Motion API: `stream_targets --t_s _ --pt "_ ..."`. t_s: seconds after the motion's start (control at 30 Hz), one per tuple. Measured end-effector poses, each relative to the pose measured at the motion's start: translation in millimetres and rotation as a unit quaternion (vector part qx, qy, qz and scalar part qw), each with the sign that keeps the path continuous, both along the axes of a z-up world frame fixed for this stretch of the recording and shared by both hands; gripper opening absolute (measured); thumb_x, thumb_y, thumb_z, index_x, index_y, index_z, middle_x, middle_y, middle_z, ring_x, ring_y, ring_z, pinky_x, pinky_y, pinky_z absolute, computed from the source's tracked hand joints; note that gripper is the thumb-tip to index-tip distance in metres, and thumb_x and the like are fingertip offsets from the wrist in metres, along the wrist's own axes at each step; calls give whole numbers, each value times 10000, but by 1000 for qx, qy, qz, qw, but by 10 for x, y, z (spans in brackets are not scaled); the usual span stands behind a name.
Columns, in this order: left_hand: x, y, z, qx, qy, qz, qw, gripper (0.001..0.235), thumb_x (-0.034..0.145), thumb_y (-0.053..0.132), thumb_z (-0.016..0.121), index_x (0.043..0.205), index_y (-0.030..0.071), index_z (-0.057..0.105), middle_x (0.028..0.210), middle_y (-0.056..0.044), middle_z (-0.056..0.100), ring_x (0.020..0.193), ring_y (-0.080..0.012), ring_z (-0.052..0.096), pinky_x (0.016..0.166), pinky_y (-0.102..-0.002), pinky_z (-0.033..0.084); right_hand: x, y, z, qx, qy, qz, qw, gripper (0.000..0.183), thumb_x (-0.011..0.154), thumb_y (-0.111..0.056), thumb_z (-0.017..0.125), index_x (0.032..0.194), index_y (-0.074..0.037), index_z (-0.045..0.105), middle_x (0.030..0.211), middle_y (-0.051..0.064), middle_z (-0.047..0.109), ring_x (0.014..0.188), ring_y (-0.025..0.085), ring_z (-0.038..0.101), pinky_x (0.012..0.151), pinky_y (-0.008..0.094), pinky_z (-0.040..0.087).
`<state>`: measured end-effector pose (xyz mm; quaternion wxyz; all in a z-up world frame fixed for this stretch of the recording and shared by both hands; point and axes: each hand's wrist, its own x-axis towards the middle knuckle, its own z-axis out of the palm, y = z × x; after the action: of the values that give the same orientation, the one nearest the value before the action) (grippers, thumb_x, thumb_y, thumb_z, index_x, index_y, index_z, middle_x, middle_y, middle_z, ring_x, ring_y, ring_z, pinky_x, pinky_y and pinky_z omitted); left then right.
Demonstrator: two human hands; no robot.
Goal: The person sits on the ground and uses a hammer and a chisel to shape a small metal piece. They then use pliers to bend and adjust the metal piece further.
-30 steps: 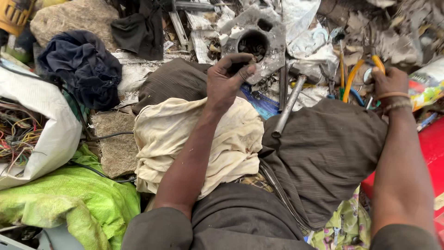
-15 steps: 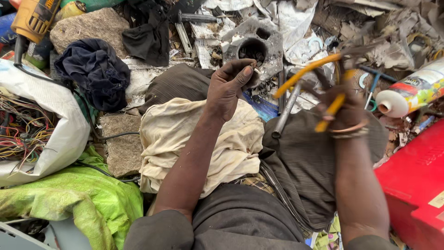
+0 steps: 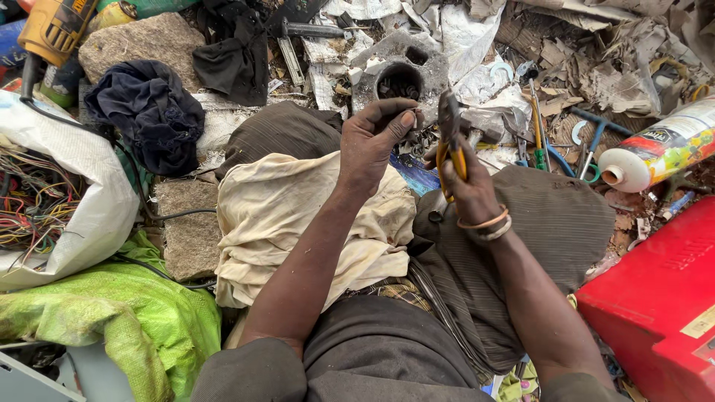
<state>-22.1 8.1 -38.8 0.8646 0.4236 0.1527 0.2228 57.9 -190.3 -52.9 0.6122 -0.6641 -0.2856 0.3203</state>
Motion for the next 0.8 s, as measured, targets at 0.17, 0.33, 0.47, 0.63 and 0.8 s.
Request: stream_targets --t_s 0.17,0.33,0.47,0.63,0.8 --pt "4 -106 2 28 20 29 999 241 962 93 772 1191 20 748 1059 -89 775 938 -106 714 844 -252 603 -140 -6 13 -38 -69 -5 997 597 1078 -326 567 1619 -151 387 1216 99 675 1114 184 645 949 360 564" --pt "70 -205 -30 25 19 55 998 232 956 115 769 1170 30 747 1077 -82 776 969 -107 725 873 -254 615 -118 0 7 -42 -86 -13 995 592 1086 -334 585 1621 -157 403 1202 97 670 1112 177 644 945 344 557" --pt "40 -178 0 84 83 73 990 218 955 123 778 1144 15 762 992 -72 763 874 -105 695 771 -253 581 -141 10 24 -86 -162 -27 983 616 1031 -215 591 1611 -196 383 1313 92 633 1074 161 658 901 325 575" --pt "3 -84 74 199 124 87 968 198 949 148 778 1085 4 772 960 -30 754 864 -78 681 781 -228 562 -95 -15 51 -213 -291 -58 931 711 889 -83 704 1548 -277 521 1033 108 735 916 257 710 809 388 576" --pt "-31 -8 -81 52 62 31 996 192 1010 110 717 1149 -21 694 1018 -52 718 885 -112 659 817 -276 558 -158 91 -38 -91 -341 -97 930 584 962 -186 723 1506 -222 513 1179 147 692 1008 325 714 845 431 603"
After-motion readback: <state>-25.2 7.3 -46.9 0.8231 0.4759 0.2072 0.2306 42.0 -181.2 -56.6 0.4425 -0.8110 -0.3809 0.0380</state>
